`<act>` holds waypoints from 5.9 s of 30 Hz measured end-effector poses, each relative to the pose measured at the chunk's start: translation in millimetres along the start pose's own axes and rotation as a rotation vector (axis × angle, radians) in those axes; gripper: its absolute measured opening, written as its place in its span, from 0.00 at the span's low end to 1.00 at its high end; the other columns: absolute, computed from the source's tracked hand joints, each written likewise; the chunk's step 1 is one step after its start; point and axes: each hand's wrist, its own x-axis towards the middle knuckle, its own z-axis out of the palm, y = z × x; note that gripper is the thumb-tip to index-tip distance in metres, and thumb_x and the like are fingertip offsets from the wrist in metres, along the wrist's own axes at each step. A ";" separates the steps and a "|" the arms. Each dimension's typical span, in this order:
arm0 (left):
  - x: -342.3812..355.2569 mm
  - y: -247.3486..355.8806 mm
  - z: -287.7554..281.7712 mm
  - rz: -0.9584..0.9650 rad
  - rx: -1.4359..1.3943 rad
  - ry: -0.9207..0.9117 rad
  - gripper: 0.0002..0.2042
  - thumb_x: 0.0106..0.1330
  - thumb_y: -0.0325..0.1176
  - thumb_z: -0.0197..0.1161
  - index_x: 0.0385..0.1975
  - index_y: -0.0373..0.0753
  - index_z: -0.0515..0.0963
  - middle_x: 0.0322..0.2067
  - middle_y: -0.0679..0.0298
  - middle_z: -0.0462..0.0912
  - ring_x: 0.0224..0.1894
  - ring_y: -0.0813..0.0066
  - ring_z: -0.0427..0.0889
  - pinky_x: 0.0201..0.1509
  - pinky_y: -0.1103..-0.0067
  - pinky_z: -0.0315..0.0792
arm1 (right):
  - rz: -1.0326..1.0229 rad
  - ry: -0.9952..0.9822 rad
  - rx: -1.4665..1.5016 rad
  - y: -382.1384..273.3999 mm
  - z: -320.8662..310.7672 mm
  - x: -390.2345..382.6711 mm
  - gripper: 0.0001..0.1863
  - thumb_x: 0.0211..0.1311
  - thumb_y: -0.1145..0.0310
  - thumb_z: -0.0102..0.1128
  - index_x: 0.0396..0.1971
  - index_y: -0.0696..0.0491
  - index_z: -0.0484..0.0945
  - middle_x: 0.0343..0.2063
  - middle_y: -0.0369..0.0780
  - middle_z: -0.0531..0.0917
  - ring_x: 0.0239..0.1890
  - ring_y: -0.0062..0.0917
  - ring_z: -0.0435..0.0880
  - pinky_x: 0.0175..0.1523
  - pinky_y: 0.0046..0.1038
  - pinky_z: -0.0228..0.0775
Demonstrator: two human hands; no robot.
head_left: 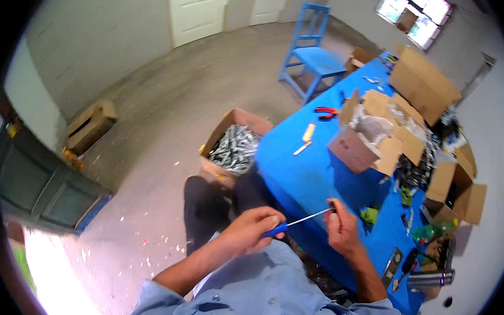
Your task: The person uses a screwdriver to disassemble a small metal lock cylinder, removing the internal pin and spring. They then place the disassembled parts into a cardboard box and retrieve a new lock cylinder from another box to begin the next step.
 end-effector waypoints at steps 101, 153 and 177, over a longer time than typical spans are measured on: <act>95.8 -5.9 31.1 0.222 0.750 0.467 0.12 0.63 0.19 0.65 0.45 0.33 0.76 0.35 0.67 0.80 0.37 0.82 0.80 0.43 0.84 0.73 | 0.234 -0.053 0.479 124.9 16.8 64.8 0.20 0.71 0.73 0.50 0.59 0.63 0.73 0.28 0.48 0.82 0.29 0.32 0.82 0.36 0.34 0.75; 100.7 7.9 18.4 0.012 0.432 0.387 0.17 0.82 0.42 0.49 0.50 0.34 0.77 0.28 0.61 0.85 0.18 0.85 0.76 0.16 0.88 0.65 | 0.241 -0.055 0.454 128.8 19.3 64.6 0.20 0.69 0.76 0.53 0.59 0.65 0.74 0.28 0.40 0.80 0.28 0.20 0.77 0.34 0.26 0.73; 99.4 0.0 15.7 0.148 0.629 0.397 0.13 0.77 0.35 0.59 0.52 0.33 0.77 0.33 0.60 0.85 0.27 0.83 0.80 0.24 0.86 0.71 | 0.251 -0.066 0.484 129.0 19.0 64.6 0.20 0.69 0.76 0.53 0.59 0.66 0.74 0.28 0.40 0.81 0.28 0.20 0.77 0.34 0.26 0.73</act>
